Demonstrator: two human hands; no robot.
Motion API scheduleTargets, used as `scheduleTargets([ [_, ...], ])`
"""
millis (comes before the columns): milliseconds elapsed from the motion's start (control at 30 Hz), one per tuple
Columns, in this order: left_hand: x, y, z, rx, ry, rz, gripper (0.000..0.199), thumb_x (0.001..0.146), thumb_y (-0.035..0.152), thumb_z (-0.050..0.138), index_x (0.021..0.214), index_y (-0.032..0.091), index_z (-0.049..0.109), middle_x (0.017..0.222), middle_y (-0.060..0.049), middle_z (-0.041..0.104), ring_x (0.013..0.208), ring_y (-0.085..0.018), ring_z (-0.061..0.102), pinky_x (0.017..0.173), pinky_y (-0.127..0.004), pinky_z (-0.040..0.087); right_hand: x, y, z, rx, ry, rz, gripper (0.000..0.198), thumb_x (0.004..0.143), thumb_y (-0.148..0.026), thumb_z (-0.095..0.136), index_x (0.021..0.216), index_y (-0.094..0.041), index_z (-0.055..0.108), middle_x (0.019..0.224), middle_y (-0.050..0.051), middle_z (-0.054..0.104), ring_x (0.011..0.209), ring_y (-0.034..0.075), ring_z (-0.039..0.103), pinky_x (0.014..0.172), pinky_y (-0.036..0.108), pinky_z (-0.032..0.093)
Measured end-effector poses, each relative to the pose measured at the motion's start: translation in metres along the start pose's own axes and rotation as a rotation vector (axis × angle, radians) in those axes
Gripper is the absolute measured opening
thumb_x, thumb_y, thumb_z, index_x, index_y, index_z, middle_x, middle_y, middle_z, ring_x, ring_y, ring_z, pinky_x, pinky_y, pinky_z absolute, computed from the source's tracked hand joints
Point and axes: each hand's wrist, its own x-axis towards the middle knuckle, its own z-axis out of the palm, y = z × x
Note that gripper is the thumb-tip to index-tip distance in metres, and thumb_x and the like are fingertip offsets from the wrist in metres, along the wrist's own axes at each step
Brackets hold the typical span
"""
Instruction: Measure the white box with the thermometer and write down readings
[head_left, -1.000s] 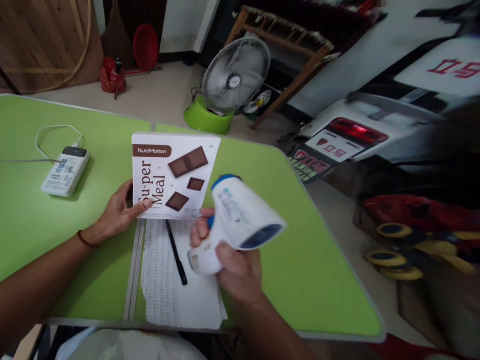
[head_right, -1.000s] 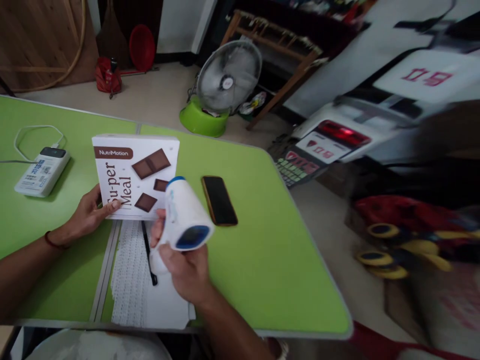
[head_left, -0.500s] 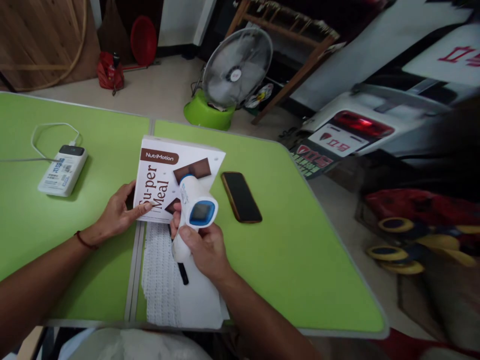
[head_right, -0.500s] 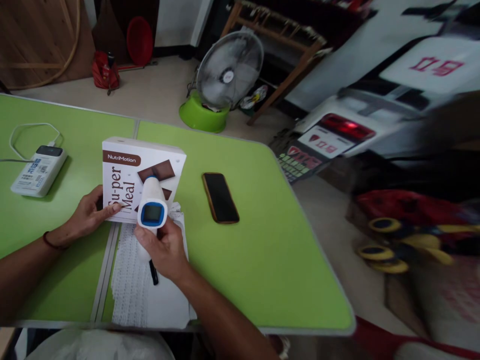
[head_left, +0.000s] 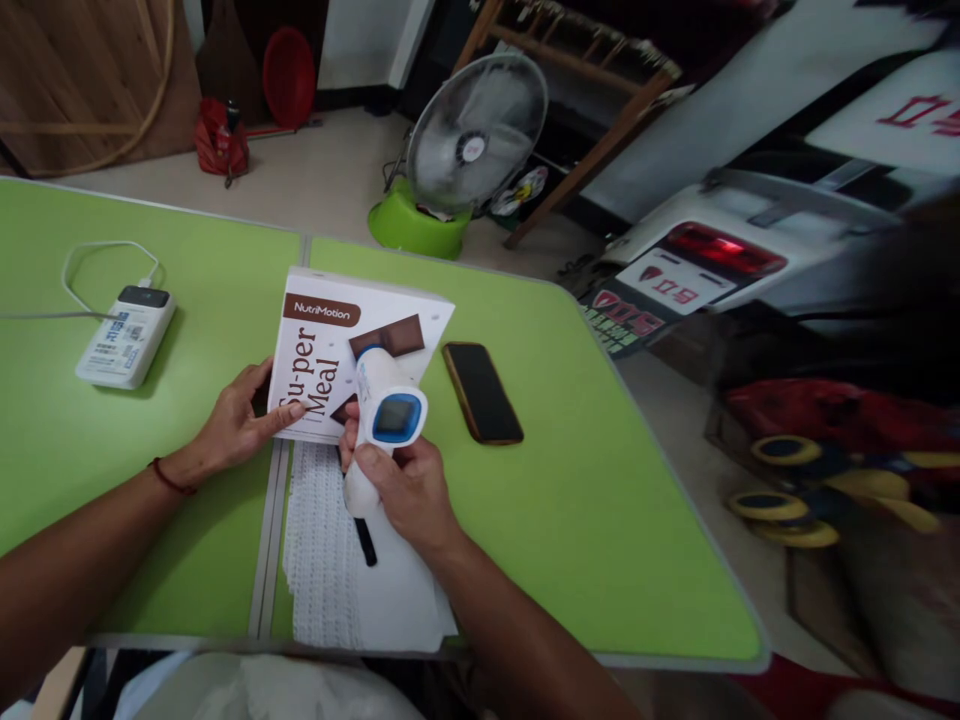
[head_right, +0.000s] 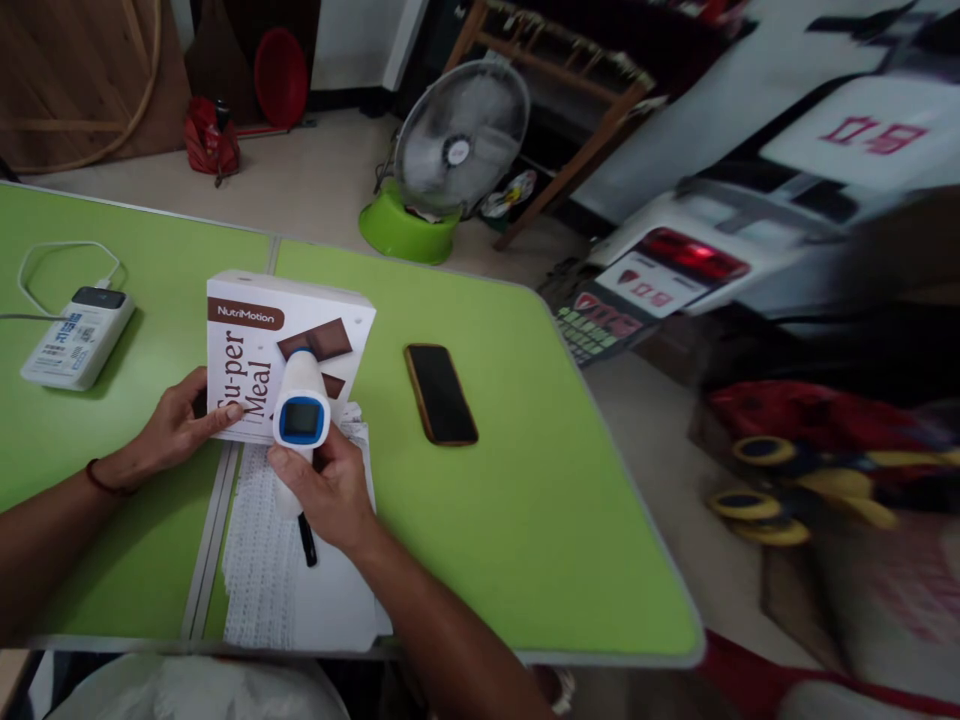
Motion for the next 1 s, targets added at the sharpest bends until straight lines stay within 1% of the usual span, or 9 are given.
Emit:
scheduleTargets([
  [133,0.0,-0.0002,0.0004,-0.025,-0.001,0.004,0.049,0.09,0.058,0.071,0.122,0.02,0.066,0.11,-0.01,0.072,0.096,-0.028,0.067,0.084,-0.043,0.058,-0.0005,-0.0017,0.0014,-0.022,0.024,-0.009,0.034,0.072,-0.053,0.081,0.078,-0.022,0.069,0.073,0.0,0.066,0.064,0.014,0.056,0.061,0.032,0.049],
  [233,-0.0002,-0.0012,0.0003,-0.028,-0.001,-0.002,0.05,0.09,0.057,0.072,0.121,0.019,0.066,0.112,-0.011,0.071,0.099,-0.029,0.067,0.086,-0.045,0.057,-0.0013,-0.0011,0.0024,-0.033,0.027,-0.019,0.035,0.072,-0.055,0.079,0.076,-0.022,0.067,0.07,-0.001,0.065,0.063,0.014,0.055,0.06,0.032,0.049],
  [333,0.0002,-0.0008,0.0002,-0.024,-0.002,0.002,0.051,0.089,0.058,0.073,0.121,0.019,0.066,0.11,-0.011,0.071,0.098,-0.029,0.066,0.086,-0.045,0.057,-0.0017,-0.0003,0.0031,-0.033,0.028,-0.018,0.034,0.073,-0.054,0.079,0.077,-0.023,0.066,0.07,-0.001,0.065,0.063,0.014,0.055,0.06,0.032,0.048],
  [533,0.0014,0.0029,0.0017,-0.091,-0.011,0.0,0.048,0.089,0.058,0.073,0.117,0.02,0.066,0.109,-0.01,0.071,0.096,-0.028,0.067,0.084,-0.043,0.059,-0.0017,0.0008,0.0031,-0.001,0.009,-0.009,0.034,0.074,-0.054,0.078,0.073,-0.023,0.065,0.069,-0.001,0.063,0.064,0.015,0.055,0.061,0.032,0.048],
  [667,0.0009,0.002,0.002,-0.071,-0.005,-0.017,0.048,0.088,0.057,0.074,0.117,0.02,0.067,0.109,-0.011,0.07,0.098,-0.029,0.067,0.086,-0.045,0.058,-0.0021,0.0004,0.0027,-0.022,0.018,0.004,0.035,0.073,-0.055,0.079,0.074,-0.023,0.065,0.069,-0.001,0.062,0.065,0.015,0.055,0.062,0.033,0.049],
  [767,0.0007,0.0016,0.0015,-0.065,-0.002,-0.024,0.048,0.088,0.058,0.074,0.115,0.019,0.067,0.107,-0.011,0.07,0.098,-0.028,0.067,0.086,-0.044,0.059,-0.0023,-0.0007,0.0034,-0.014,0.019,0.007,0.038,0.072,-0.058,0.079,0.073,-0.023,0.064,0.068,-0.001,0.061,0.063,0.015,0.054,0.059,0.033,0.048],
  [900,0.0009,0.0024,0.0014,-0.069,-0.004,-0.019,0.048,0.088,0.058,0.074,0.116,0.019,0.066,0.109,-0.01,0.07,0.099,-0.028,0.067,0.087,-0.044,0.059,-0.0026,-0.0017,0.0044,0.0,0.019,0.007,0.034,0.073,-0.054,0.079,0.074,-0.023,0.064,0.069,-0.001,0.062,0.063,0.015,0.054,0.058,0.032,0.047],
  [1000,0.0013,0.0034,0.0015,-0.068,-0.009,-0.013,0.047,0.088,0.057,0.074,0.115,0.019,0.066,0.11,-0.01,0.07,0.097,-0.028,0.067,0.085,-0.044,0.059,-0.0025,-0.0018,0.0045,0.012,0.023,0.016,0.029,0.073,-0.049,0.08,0.074,-0.023,0.067,0.071,0.0,0.065,0.064,0.015,0.056,0.059,0.032,0.048],
])
